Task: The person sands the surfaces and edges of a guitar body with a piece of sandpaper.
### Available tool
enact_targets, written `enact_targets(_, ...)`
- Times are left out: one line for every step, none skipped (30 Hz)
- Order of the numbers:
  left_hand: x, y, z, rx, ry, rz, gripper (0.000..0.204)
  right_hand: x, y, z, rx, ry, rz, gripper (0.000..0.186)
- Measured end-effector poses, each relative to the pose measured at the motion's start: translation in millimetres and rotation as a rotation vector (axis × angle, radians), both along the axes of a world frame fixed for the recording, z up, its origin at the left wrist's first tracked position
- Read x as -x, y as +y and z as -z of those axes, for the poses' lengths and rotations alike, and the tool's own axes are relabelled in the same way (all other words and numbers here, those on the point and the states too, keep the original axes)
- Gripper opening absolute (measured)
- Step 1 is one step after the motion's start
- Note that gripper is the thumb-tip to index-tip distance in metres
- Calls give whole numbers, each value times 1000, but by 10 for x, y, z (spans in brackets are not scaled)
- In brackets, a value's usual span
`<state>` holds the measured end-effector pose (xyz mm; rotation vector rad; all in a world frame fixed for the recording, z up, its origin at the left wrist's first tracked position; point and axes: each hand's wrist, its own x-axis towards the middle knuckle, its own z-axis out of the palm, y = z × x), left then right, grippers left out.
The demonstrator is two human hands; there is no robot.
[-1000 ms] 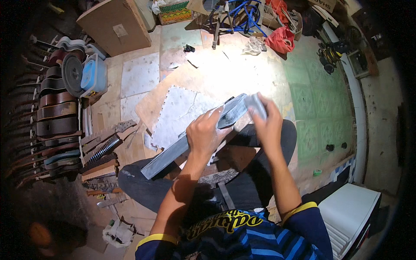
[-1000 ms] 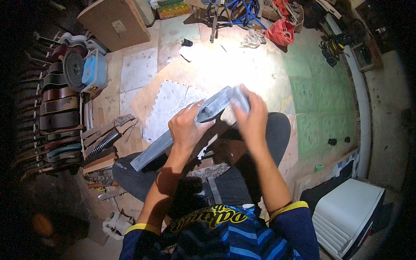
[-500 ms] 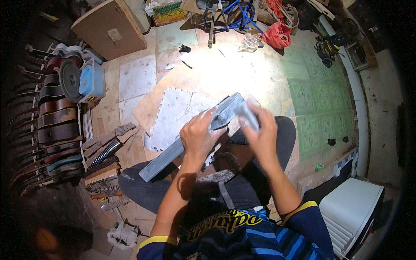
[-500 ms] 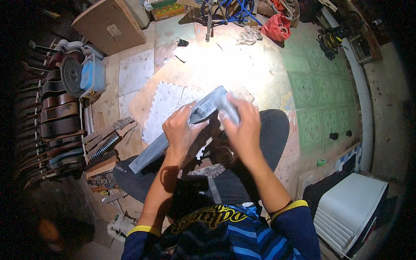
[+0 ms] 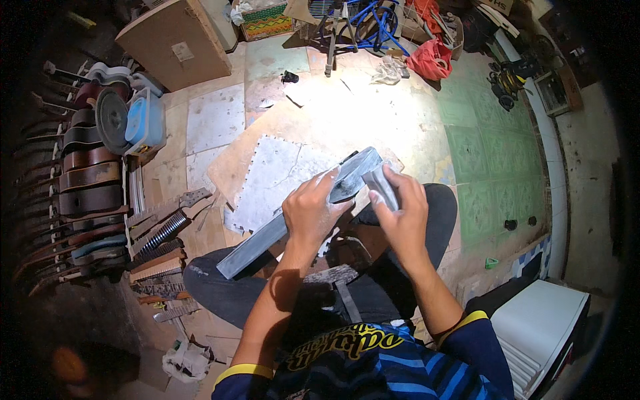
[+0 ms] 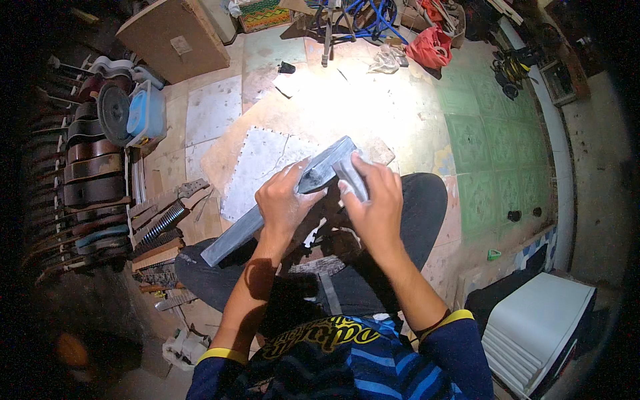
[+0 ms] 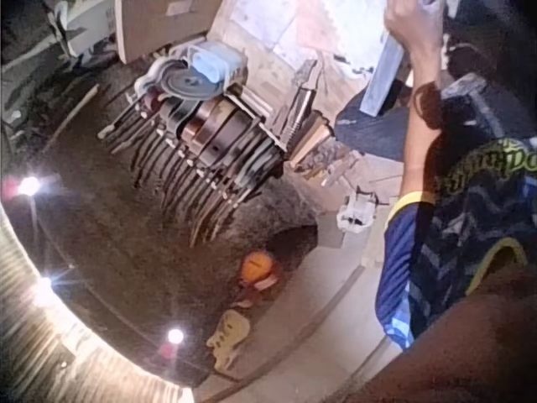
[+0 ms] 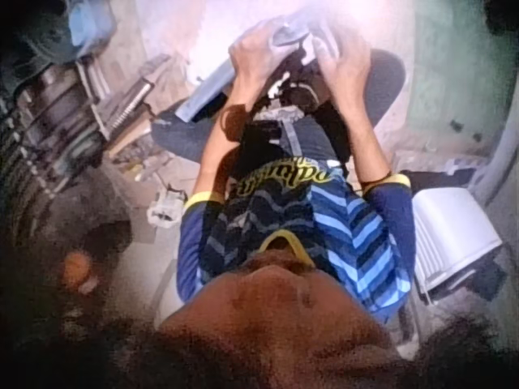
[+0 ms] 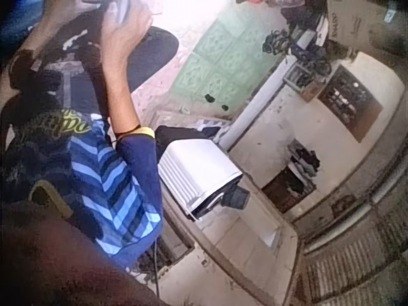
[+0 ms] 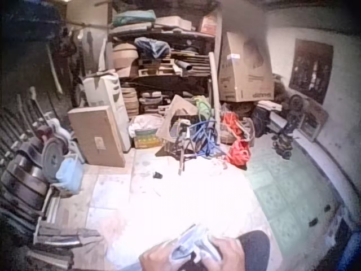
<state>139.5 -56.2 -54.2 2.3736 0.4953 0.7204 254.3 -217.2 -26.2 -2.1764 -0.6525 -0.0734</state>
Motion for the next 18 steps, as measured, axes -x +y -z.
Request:
enact_targets(-10,-6,-9,-2,-11,7,61,-17,-27,23,-5,8,8,43)
enact_targets(-21,-13,-17,-5,-22,13,60,-40,-49,41,-10,16,17,43)
enact_targets(-32,-14,-26,-6,-21,6,60,-194,18,45,-173,205,49,43)
enact_targets(-15,-13,-29,-4,-21,7,60,-133,9,38,-172,205,50,43)
enact_targets(14,-8,-32,9,1,-2,62,4,-8,14,-59,68,18,43)
enact_targets(-3,4,-50,21,13,-16,65,120,-14,-55,53,-79,-21,43)
enact_targets(-8,17,-51,15,10,-26,65,285,-19,-199,91,-70,-99,44)
enact_targets(-20,27,-47,16,-5,-22,65,214,-4,-143,85,-72,-108,44)
enact_targets(-34,8,-44,24,-22,-6,65,76,-37,-46,50,-68,-58,44)
enact_targets(-47,0,-44,27,-25,-1,65,-75,-53,27,16,-65,-6,45)
enact_targets(-43,7,-43,16,-16,-6,65,-230,-11,63,-162,197,29,45)
enact_targets(-26,9,-25,9,-4,-12,65,-165,-18,61,-156,200,30,45)
enact_targets(-24,24,-21,8,-9,-18,65,-62,1,22,-57,69,-7,44)
enact_targets(-10,32,-14,10,-12,-20,65,71,18,-33,42,-62,-43,44)
enact_targets(8,35,-8,13,-10,-21,64,287,20,-192,92,-80,-89,43)
enact_targets(0,35,-7,12,-11,-27,64,230,18,-139,91,-81,-96,43)
enact_targets(-27,22,-14,12,-16,-30,64,101,4,-44,39,-49,-53,44)
enact_targets(-36,-6,-19,15,-17,-26,63,-15,-14,15,-8,-11,-3,44)
